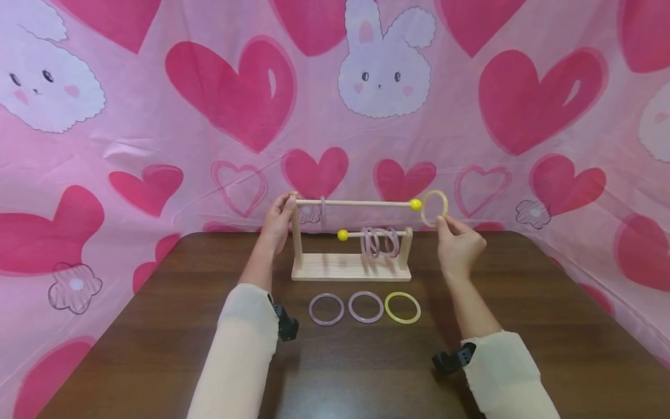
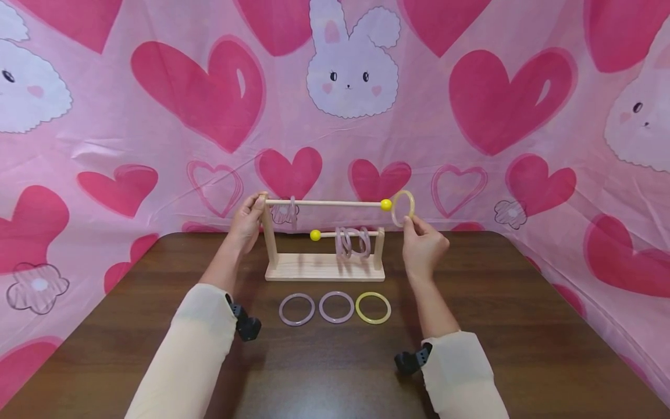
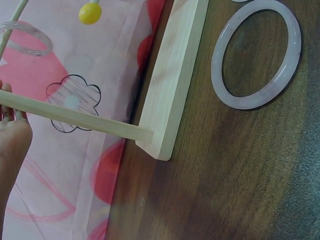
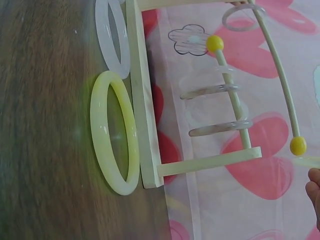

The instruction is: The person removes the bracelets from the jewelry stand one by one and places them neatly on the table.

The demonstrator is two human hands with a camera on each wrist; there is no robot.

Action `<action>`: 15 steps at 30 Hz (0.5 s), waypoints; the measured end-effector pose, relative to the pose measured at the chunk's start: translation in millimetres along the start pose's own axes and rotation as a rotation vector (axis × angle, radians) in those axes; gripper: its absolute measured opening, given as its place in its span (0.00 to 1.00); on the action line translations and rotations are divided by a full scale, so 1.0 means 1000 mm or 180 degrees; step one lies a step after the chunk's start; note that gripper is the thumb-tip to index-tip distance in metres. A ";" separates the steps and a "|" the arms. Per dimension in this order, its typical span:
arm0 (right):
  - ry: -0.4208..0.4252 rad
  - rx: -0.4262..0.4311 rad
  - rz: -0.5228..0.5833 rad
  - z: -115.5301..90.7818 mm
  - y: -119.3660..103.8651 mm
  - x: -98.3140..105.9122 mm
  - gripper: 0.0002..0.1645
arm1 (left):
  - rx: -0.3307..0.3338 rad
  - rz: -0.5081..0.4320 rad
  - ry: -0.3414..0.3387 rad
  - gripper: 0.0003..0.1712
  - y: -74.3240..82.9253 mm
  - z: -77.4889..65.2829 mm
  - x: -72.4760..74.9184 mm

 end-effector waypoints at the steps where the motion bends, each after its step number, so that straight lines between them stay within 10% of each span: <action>1: -0.0005 0.0001 0.0003 0.000 0.000 0.001 0.11 | -0.0005 -0.0003 -0.0005 0.06 0.000 0.000 0.000; 15: -0.0171 -0.0510 0.0530 0.003 0.008 0.011 0.12 | 0.0058 0.0032 0.0047 0.07 -0.001 0.001 0.000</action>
Point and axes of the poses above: each hand's wrist, its own z-axis towards the middle knuckle, its own x-axis out of the back of the hand, y = z × x, the point moved 2 cm from there along z, towards the middle knuckle, and after that the axes turned 12 degrees about x, right-handed, at the moved point
